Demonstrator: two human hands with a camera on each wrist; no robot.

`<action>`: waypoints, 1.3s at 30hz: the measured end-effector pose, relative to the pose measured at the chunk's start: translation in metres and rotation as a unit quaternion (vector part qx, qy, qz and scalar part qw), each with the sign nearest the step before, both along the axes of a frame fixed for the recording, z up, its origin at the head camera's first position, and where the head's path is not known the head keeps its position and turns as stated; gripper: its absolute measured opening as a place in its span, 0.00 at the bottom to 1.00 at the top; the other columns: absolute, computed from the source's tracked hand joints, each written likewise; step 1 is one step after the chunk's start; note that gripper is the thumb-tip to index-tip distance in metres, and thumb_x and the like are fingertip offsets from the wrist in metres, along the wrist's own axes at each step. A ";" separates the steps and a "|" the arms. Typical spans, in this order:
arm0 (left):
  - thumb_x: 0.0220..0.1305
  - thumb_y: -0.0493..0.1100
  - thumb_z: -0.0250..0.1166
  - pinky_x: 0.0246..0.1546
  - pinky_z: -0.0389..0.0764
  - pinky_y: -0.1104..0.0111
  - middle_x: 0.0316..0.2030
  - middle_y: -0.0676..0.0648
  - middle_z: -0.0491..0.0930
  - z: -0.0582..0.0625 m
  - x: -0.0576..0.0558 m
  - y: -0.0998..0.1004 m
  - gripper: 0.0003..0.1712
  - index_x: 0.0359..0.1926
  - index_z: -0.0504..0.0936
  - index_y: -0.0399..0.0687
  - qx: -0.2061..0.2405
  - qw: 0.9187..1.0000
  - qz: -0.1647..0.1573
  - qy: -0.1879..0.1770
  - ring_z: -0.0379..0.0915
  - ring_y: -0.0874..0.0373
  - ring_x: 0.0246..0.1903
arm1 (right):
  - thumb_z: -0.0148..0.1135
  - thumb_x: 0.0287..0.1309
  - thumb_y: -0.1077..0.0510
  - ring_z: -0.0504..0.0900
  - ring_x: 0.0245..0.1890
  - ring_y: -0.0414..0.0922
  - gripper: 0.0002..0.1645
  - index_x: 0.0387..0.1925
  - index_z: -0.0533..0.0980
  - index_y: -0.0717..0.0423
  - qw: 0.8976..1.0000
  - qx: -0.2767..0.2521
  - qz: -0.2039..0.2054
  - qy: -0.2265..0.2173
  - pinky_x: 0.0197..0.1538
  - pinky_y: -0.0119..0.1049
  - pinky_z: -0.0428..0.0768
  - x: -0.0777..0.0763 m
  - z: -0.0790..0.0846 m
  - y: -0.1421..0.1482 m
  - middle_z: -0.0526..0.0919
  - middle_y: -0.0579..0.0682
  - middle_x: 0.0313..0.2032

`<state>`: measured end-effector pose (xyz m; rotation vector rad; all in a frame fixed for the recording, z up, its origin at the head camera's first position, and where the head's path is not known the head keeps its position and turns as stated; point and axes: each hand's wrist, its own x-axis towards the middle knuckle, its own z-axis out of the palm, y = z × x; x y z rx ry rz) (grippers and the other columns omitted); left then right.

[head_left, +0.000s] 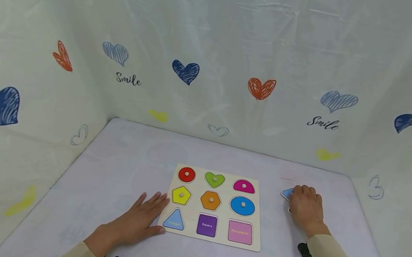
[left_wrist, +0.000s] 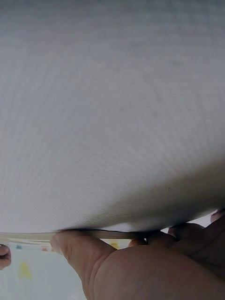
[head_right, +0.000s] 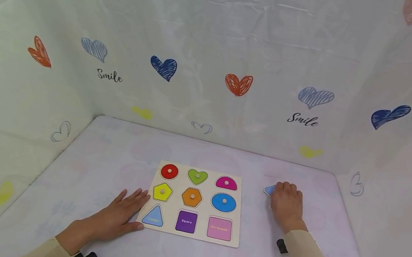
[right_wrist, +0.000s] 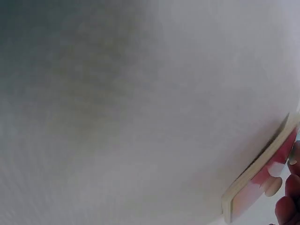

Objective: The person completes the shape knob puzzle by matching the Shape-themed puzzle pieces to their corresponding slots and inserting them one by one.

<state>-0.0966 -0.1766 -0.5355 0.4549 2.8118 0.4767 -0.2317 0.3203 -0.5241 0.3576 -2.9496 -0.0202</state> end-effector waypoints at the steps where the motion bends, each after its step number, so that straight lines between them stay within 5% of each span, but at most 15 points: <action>1: 0.70 0.66 0.65 0.83 0.40 0.43 0.84 0.49 0.55 0.000 0.000 0.000 0.52 0.84 0.55 0.51 0.002 1.000 -0.002 0.001 0.43 0.49 0.84 | 0.60 0.74 0.61 0.77 0.42 0.62 0.16 0.45 0.74 0.75 1.000 0.000 0.002 0.003 0.43 0.58 0.78 -0.001 0.000 0.000 0.79 0.65 0.38; 13: 0.71 0.67 0.64 0.83 0.41 0.43 0.83 0.48 0.55 0.001 0.001 0.000 0.51 0.84 0.56 0.49 0.004 1.000 -0.007 0.008 0.43 0.48 0.84 | 0.63 0.70 0.63 0.77 0.39 0.61 0.12 0.43 0.75 0.72 0.998 -0.011 0.041 0.050 0.41 0.55 0.78 -0.003 0.008 -0.014 0.78 0.63 0.35; 21: 0.71 0.66 0.64 0.84 0.39 0.44 0.84 0.49 0.54 0.000 0.000 0.001 0.52 0.84 0.55 0.51 -0.001 1.000 -0.002 0.004 0.42 0.49 0.85 | 0.73 0.61 0.64 0.75 0.39 0.57 0.19 0.48 0.78 0.73 0.991 0.068 0.090 0.069 0.43 0.49 0.79 0.003 0.016 -0.035 0.80 0.60 0.37; 28: 0.71 0.66 0.65 0.84 0.38 0.44 0.84 0.50 0.54 0.003 0.001 0.001 0.52 0.84 0.55 0.51 0.009 1.000 0.002 -0.001 0.41 0.50 0.85 | 0.81 0.56 0.57 0.74 0.37 0.53 0.25 0.46 0.79 0.71 0.980 0.112 0.131 0.098 0.41 0.43 0.80 0.014 0.024 -0.058 0.80 0.58 0.36; 39: 0.71 0.66 0.65 0.84 0.38 0.44 0.84 0.50 0.53 0.000 0.001 0.000 0.52 0.84 0.55 0.50 0.005 1.000 -0.001 0.001 0.41 0.50 0.85 | 0.82 0.55 0.52 0.73 0.34 0.49 0.26 0.43 0.80 0.67 0.970 0.093 0.187 0.122 0.35 0.38 0.74 0.034 0.023 -0.102 0.78 0.55 0.32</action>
